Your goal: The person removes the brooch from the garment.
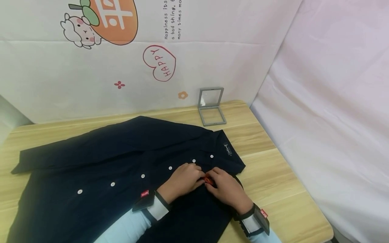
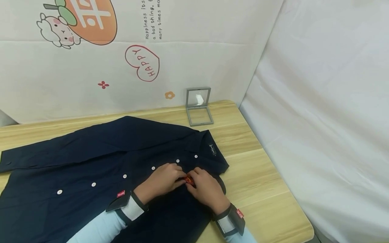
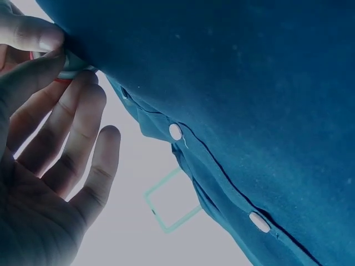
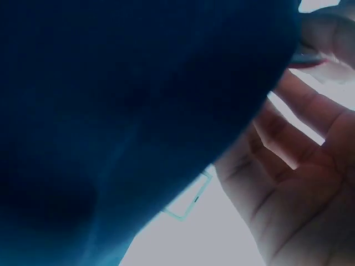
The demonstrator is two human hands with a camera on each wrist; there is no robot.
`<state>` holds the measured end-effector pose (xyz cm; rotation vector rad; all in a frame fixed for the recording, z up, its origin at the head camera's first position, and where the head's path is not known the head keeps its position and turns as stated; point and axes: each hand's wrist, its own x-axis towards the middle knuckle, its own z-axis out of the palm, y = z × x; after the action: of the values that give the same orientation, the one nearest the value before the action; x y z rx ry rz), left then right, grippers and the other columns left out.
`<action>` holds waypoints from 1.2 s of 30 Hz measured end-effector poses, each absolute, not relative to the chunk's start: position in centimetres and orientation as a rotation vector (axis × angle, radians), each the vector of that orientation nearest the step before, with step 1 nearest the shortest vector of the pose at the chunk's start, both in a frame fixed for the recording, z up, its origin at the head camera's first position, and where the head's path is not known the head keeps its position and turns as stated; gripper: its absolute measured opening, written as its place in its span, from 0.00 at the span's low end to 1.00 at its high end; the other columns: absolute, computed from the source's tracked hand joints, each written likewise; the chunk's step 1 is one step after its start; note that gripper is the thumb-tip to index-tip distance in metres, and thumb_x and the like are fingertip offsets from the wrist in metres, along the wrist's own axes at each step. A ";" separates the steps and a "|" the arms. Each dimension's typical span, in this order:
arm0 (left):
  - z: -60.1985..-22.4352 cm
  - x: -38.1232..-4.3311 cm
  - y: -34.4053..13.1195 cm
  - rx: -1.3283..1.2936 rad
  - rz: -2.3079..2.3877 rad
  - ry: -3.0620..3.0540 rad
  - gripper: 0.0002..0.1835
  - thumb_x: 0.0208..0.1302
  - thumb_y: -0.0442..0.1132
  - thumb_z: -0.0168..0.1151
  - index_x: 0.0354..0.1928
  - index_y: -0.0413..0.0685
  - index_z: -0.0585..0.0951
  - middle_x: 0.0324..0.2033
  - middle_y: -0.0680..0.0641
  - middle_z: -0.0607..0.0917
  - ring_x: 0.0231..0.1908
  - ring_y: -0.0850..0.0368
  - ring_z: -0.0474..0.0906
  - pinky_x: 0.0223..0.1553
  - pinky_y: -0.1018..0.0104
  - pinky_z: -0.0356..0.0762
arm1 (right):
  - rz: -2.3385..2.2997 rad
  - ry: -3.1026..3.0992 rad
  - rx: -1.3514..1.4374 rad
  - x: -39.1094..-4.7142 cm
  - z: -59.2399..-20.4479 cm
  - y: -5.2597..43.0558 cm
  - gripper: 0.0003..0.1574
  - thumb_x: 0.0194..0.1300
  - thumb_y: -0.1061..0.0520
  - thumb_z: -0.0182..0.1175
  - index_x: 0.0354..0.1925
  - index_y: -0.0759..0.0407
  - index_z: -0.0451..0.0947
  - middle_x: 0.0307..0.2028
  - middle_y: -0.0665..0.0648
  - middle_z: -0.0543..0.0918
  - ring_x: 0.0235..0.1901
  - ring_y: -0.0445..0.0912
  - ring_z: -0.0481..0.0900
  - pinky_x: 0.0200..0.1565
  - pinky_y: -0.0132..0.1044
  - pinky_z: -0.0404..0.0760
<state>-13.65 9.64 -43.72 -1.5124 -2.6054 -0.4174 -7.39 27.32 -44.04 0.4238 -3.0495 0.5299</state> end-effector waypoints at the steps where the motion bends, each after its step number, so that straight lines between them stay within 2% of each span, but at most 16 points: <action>1: -43.7 -13.6 9.6 -1.513 -0.422 -2.598 0.06 0.64 0.47 0.66 0.33 0.57 0.87 0.28 0.55 0.84 0.30 0.62 0.80 0.32 0.68 0.76 | 0.526 -3.039 0.424 -7.4 -44.1 27.3 0.14 0.60 0.53 0.69 0.44 0.55 0.83 0.40 0.49 0.82 0.32 0.38 0.74 0.34 0.32 0.76; 7: -43.9 -13.8 9.5 -1.515 -0.450 -2.538 0.06 0.64 0.47 0.66 0.32 0.57 0.87 0.28 0.56 0.85 0.29 0.63 0.80 0.33 0.68 0.76 | 0.524 -2.982 0.414 -7.5 -44.4 27.1 0.10 0.59 0.56 0.69 0.40 0.55 0.83 0.36 0.49 0.81 0.29 0.36 0.73 0.31 0.29 0.75; 16: -44.2 -13.7 9.5 -1.486 -0.473 -2.552 0.04 0.62 0.45 0.68 0.34 0.55 0.85 0.30 0.55 0.84 0.31 0.62 0.80 0.33 0.69 0.77 | 0.564 -2.990 0.405 -7.6 -44.2 27.0 0.09 0.58 0.60 0.69 0.39 0.57 0.82 0.36 0.51 0.82 0.29 0.37 0.76 0.30 0.29 0.75; 23: -44.3 -13.7 9.5 -1.454 -0.483 -2.624 0.04 0.63 0.43 0.67 0.36 0.52 0.85 0.31 0.53 0.84 0.31 0.62 0.80 0.33 0.69 0.78 | 0.580 -2.985 0.447 -7.6 -44.3 27.2 0.07 0.60 0.59 0.68 0.39 0.55 0.82 0.37 0.49 0.82 0.31 0.37 0.77 0.33 0.29 0.78; 27: -44.3 -13.7 9.5 -1.459 -0.503 -2.625 0.04 0.64 0.43 0.66 0.34 0.52 0.84 0.30 0.53 0.84 0.29 0.62 0.80 0.32 0.71 0.77 | 0.602 -2.972 0.472 -7.6 -44.2 27.3 0.08 0.60 0.59 0.68 0.40 0.54 0.82 0.39 0.48 0.82 0.33 0.37 0.78 0.35 0.31 0.79; 36: -44.5 -13.8 9.4 -1.452 -0.480 -2.592 0.05 0.64 0.43 0.67 0.31 0.53 0.85 0.27 0.54 0.86 0.27 0.62 0.80 0.32 0.68 0.77 | 0.628 -2.941 0.495 -7.7 -44.3 27.3 0.07 0.60 0.59 0.67 0.39 0.53 0.83 0.37 0.48 0.83 0.33 0.37 0.78 0.34 0.30 0.79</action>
<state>-13.84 9.38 -44.47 -1.4520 -2.5924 -0.4803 -7.75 27.34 -44.30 0.4954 -2.9413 0.6284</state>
